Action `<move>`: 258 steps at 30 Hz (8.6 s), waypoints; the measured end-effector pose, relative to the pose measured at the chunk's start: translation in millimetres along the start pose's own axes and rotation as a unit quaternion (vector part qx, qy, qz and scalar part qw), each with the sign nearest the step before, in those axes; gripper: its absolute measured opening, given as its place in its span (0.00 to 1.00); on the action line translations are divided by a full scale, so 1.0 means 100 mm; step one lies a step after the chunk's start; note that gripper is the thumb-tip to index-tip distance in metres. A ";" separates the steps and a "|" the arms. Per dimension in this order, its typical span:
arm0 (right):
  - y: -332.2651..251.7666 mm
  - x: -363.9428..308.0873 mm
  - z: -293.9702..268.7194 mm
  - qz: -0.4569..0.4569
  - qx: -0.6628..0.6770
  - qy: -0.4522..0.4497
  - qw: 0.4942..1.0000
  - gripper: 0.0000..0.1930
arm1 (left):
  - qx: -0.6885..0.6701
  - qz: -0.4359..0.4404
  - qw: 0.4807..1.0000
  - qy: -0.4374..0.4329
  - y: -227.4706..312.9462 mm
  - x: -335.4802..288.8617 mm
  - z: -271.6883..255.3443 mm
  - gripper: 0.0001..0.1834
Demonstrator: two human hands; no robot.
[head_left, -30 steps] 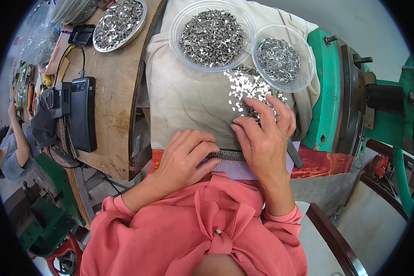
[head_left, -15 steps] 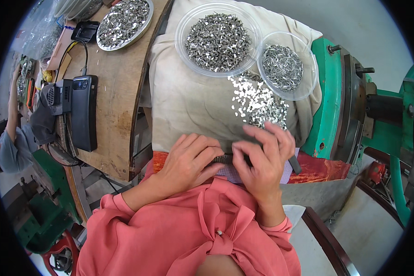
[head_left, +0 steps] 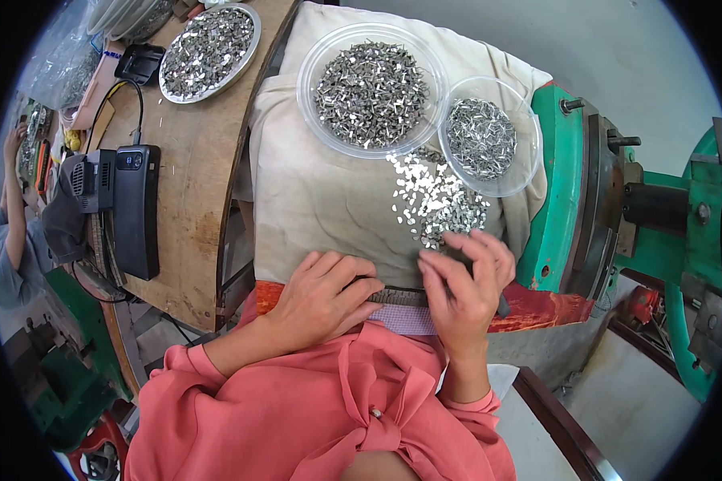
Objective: The person inserts small metal components into slots on a metal jig by hand, places the jig into a mechanical press machine to press them, and removes the jig to align and adjust the metal pieces along the strip.
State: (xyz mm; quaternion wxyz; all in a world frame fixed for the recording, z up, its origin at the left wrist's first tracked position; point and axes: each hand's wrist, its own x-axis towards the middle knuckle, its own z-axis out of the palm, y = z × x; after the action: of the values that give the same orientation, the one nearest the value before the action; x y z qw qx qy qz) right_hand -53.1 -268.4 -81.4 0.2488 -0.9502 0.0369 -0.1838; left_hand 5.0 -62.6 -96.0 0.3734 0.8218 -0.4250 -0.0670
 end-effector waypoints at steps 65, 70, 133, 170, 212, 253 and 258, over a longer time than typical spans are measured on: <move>0.05 -0.34 -0.12 -0.037 0.052 -0.059 0.996 0.10 | 0.012 0.025 0.996 0.087 0.03 0.35 -0.07 0.12; 0.06 -0.35 -0.13 -0.042 0.046 -0.069 0.996 0.11 | 0.006 0.024 0.998 0.050 0.12 0.10 -0.01 0.13; 0.13 0.23 0.00 -0.093 -0.025 -0.034 0.995 0.10 | 0.064 -0.047 0.995 0.064 0.04 0.52 -0.04 0.12; 0.05 0.27 0.02 -0.093 0.004 -0.036 0.995 0.08 | 0.062 0.009 0.993 0.104 0.00 0.42 -0.03 0.10; 0.13 0.05 -0.19 -0.065 0.023 -0.010 0.998 0.10 | 0.125 -0.008 0.991 0.045 -0.03 0.57 -0.02 0.07; 0.15 -0.27 -0.19 -0.060 -0.017 -0.031 0.998 0.08 | 0.098 0.054 0.994 0.022 0.25 0.36 0.13 0.11; 0.10 -0.21 -0.23 -0.097 -0.084 -0.050 0.991 0.08 | 0.148 0.087 0.985 -0.010 0.29 0.38 0.11 0.09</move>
State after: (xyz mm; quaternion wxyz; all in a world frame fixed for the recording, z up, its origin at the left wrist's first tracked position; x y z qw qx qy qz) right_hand -80.7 -284.6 -74.2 0.1510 -0.9748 -0.0525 -0.1554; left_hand 5.5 -107.4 -76.3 0.2475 0.8272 -0.5041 0.0209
